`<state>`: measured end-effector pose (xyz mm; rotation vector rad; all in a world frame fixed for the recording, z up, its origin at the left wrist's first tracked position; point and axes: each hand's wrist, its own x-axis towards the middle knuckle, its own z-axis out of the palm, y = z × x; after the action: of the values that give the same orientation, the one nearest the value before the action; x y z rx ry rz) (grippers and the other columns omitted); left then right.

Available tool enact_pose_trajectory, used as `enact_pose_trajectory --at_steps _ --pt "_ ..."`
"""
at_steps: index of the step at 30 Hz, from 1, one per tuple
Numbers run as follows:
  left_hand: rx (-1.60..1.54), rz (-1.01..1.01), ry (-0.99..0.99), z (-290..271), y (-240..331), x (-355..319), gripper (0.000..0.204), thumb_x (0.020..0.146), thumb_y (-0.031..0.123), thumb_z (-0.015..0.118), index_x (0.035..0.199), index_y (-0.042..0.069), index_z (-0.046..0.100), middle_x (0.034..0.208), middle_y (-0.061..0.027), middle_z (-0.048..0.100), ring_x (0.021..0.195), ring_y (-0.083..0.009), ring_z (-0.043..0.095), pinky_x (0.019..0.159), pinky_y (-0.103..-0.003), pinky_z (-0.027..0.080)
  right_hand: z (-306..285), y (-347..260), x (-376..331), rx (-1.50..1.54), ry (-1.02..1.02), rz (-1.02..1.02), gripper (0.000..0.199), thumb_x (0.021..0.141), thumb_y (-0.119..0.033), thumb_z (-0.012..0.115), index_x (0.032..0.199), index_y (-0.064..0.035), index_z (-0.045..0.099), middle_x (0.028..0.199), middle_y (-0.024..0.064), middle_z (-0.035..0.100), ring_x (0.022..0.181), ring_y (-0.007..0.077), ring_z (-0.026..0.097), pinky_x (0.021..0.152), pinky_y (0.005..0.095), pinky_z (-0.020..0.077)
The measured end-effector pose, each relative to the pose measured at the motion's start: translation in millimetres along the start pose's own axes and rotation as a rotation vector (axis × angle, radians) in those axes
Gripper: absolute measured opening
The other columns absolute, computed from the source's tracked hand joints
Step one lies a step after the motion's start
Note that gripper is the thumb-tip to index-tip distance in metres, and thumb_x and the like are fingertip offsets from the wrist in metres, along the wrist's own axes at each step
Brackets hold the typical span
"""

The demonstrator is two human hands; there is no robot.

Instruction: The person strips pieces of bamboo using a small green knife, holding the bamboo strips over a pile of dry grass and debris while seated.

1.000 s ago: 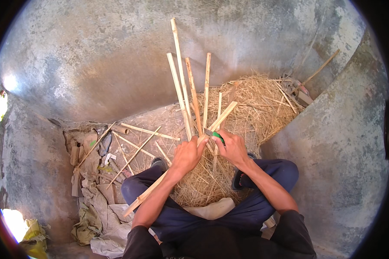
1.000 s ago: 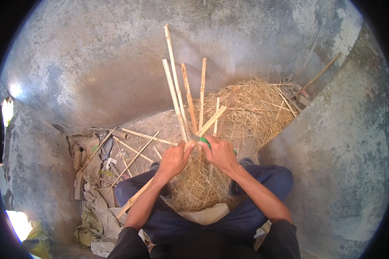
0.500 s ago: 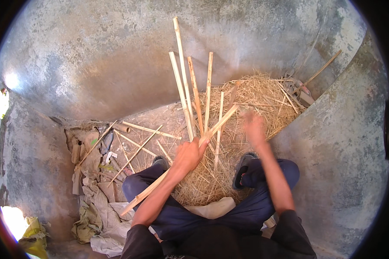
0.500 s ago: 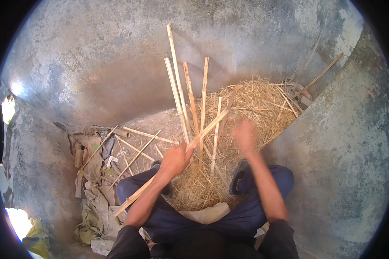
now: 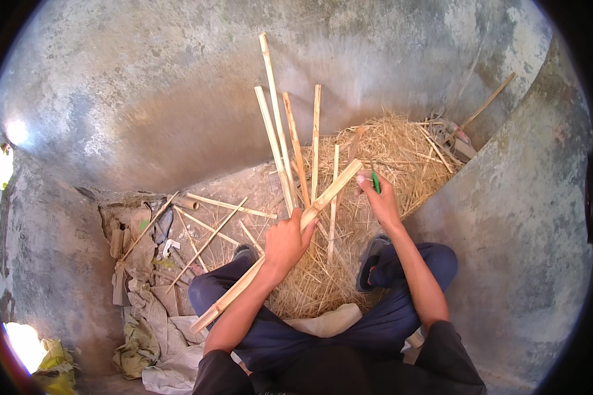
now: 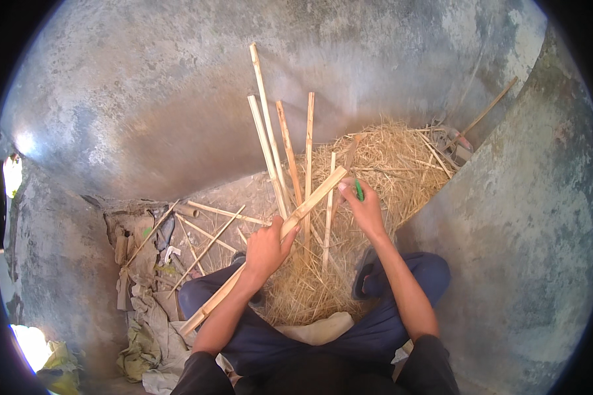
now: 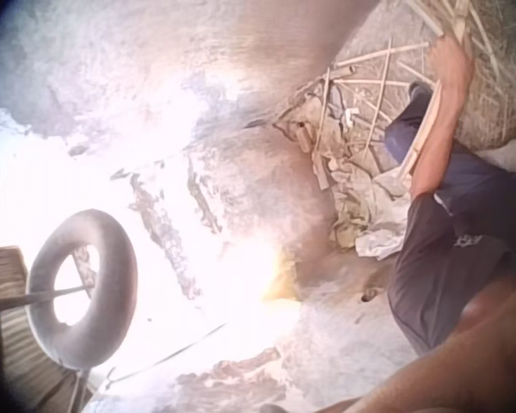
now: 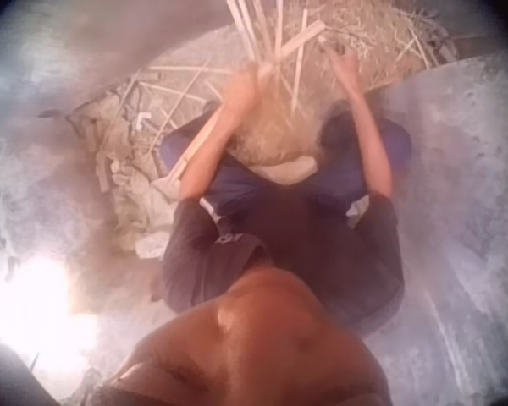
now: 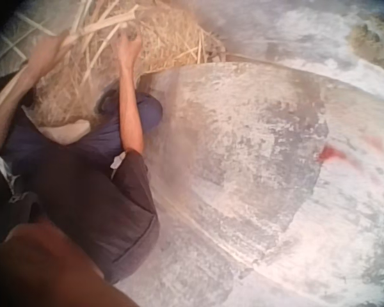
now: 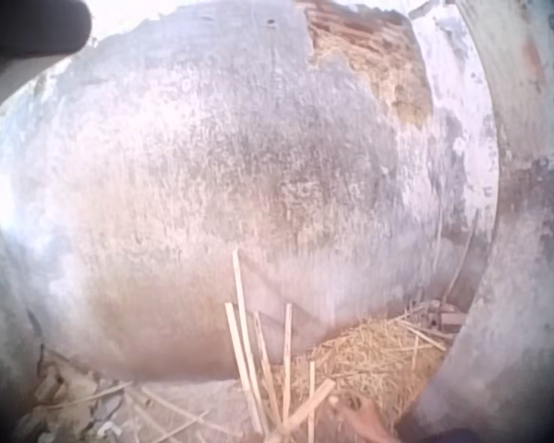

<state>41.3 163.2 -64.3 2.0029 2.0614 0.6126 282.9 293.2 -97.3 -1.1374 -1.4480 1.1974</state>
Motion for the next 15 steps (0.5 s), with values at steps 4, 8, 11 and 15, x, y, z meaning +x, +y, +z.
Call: enact_pose_trajectory --at_steps 4,8,11,15 --pt "-0.014 0.023 0.006 -3.6 6.6 -0.4 0.044 0.106 0.043 0.068 0.106 0.0 0.061 0.069 -0.0273 0.07 0.067 -0.0495 0.073 0.062 -0.059 0.058 -9.2 2.5 0.9 0.122 0.048 0.108 0.041 0.109 -0.033 0.07 0.137 -0.0026 0.069 0.101 0.0084 0.081 0.064 0.0059 0.056 0.065 0.0261 0.047" --pt "0.003 0.043 0.01 -4.2 10.1 -2.5 0.041 0.106 0.041 0.069 0.106 0.0 0.061 0.069 -0.0256 0.07 0.066 -0.0485 0.073 0.061 -0.058 0.058 -14.9 -26.2 -6.2 0.276 0.06 0.276 0.03 0.109 -0.025 0.071 0.13 -0.0043 0.071 0.099 0.0091 0.082 0.051 0.0005 0.041 0.047 0.0222 0.0323" --pt "-0.053 0.059 0.011 -5.8 17.3 -4.0 0.041 0.105 0.04 0.07 0.104 0.001 0.061 0.069 -0.0252 0.07 0.066 -0.0482 0.073 0.061 -0.057 0.058 -20.9 -18.6 -5.1 0.315 0.069 0.262 0.026 0.108 -0.025 0.072 0.125 -0.0053 0.071 0.097 0.0082 0.082 0.049 -0.0002 0.038 0.044 0.0218 0.027" --pt "-0.089 0.046 -0.018 -6.3 19.5 -3.7 0.042 0.104 0.042 0.071 0.102 0.001 0.062 0.07 -0.0263 0.07 0.069 -0.0491 0.073 0.064 -0.058 0.059 -21.7 -7.7 -2.7 0.3 0.097 0.248 0.022 0.107 -0.023 0.073 0.12 -0.0054 0.071 0.093 0.0065 0.082 0.05 0.0 0.039 0.044 0.0224 0.0263"
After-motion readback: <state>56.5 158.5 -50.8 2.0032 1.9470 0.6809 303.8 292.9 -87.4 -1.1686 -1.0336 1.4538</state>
